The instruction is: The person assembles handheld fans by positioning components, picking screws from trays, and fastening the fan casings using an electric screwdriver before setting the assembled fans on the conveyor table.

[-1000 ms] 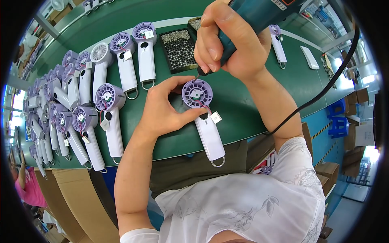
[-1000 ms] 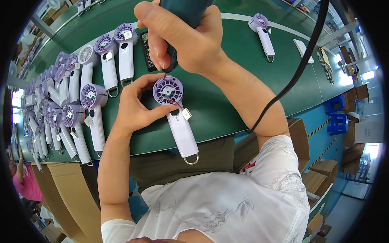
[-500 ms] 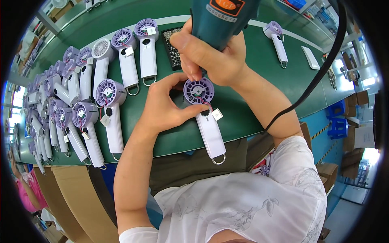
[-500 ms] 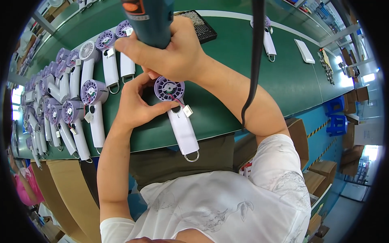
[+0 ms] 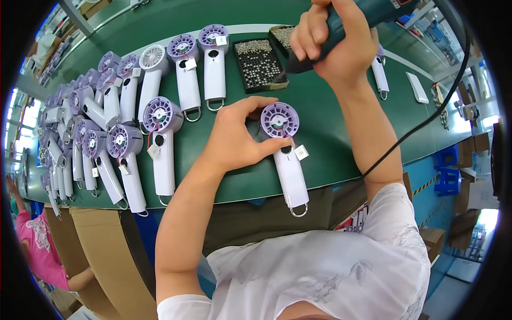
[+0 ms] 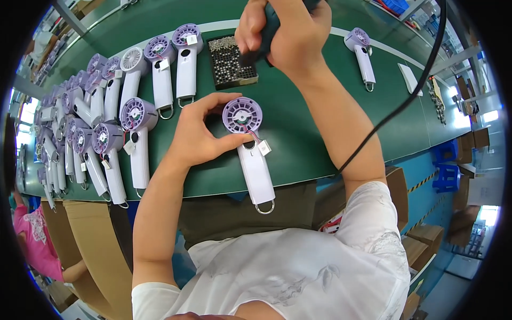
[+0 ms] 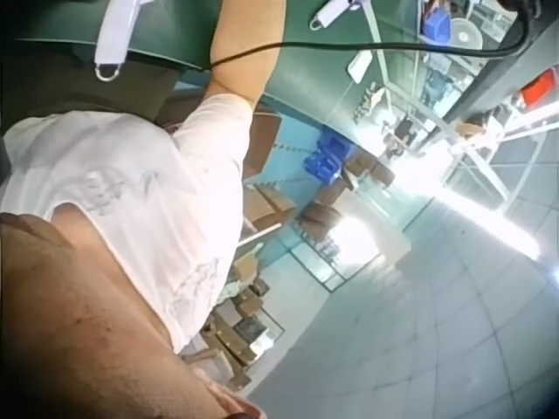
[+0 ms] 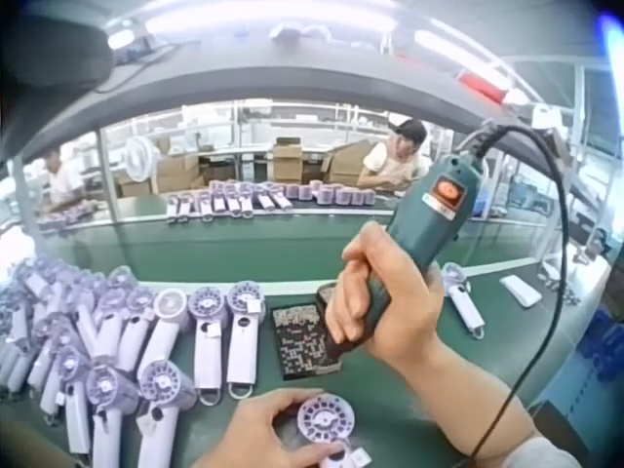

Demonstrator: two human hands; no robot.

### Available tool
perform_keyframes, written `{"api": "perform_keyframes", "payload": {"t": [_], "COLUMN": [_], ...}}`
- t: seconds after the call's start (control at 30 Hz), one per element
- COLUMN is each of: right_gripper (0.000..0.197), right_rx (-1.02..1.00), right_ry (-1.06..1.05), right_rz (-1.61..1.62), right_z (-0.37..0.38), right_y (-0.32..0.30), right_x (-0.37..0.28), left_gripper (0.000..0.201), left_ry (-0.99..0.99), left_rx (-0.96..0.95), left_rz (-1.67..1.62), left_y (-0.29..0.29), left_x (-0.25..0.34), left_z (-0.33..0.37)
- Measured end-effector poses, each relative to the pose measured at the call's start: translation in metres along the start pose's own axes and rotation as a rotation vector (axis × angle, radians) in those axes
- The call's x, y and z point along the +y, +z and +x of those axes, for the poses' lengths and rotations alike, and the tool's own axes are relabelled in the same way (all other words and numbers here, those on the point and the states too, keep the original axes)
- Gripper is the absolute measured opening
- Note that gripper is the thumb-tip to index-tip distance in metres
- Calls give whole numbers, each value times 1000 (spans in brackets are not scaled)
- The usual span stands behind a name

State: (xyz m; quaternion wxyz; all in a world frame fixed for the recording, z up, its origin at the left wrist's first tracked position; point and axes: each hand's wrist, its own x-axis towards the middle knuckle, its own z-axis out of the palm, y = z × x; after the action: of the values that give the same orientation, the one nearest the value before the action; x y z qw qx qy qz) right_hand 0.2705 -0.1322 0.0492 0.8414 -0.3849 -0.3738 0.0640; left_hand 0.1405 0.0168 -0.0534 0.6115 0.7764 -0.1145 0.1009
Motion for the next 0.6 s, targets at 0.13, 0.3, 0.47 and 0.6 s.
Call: {"api": "perform_keyframes", "payload": {"t": [0.13, 0.3, 0.47, 0.6], "right_gripper": [21, 19, 19, 17], "right_rx": [266, 245, 227, 236], "right_ry": [-31, -40, -26, 0], "right_rz": [-203, -282, -316, -304], "right_z": [2, 0, -3, -5], "right_y": [1, -4, -8, -11], "right_x": [22, 39, 46, 53], "left_gripper": [69, 67, 69, 69], "left_ry": [-12, -14, 11, 10], "left_rx": [-16, -44, 2, -5], "left_rz": [81, 83, 65, 51], "left_y": [-1, -3, 1, 0], "left_x": [3, 5, -1, -1], "left_z": [0, 0, 0, 0]}}
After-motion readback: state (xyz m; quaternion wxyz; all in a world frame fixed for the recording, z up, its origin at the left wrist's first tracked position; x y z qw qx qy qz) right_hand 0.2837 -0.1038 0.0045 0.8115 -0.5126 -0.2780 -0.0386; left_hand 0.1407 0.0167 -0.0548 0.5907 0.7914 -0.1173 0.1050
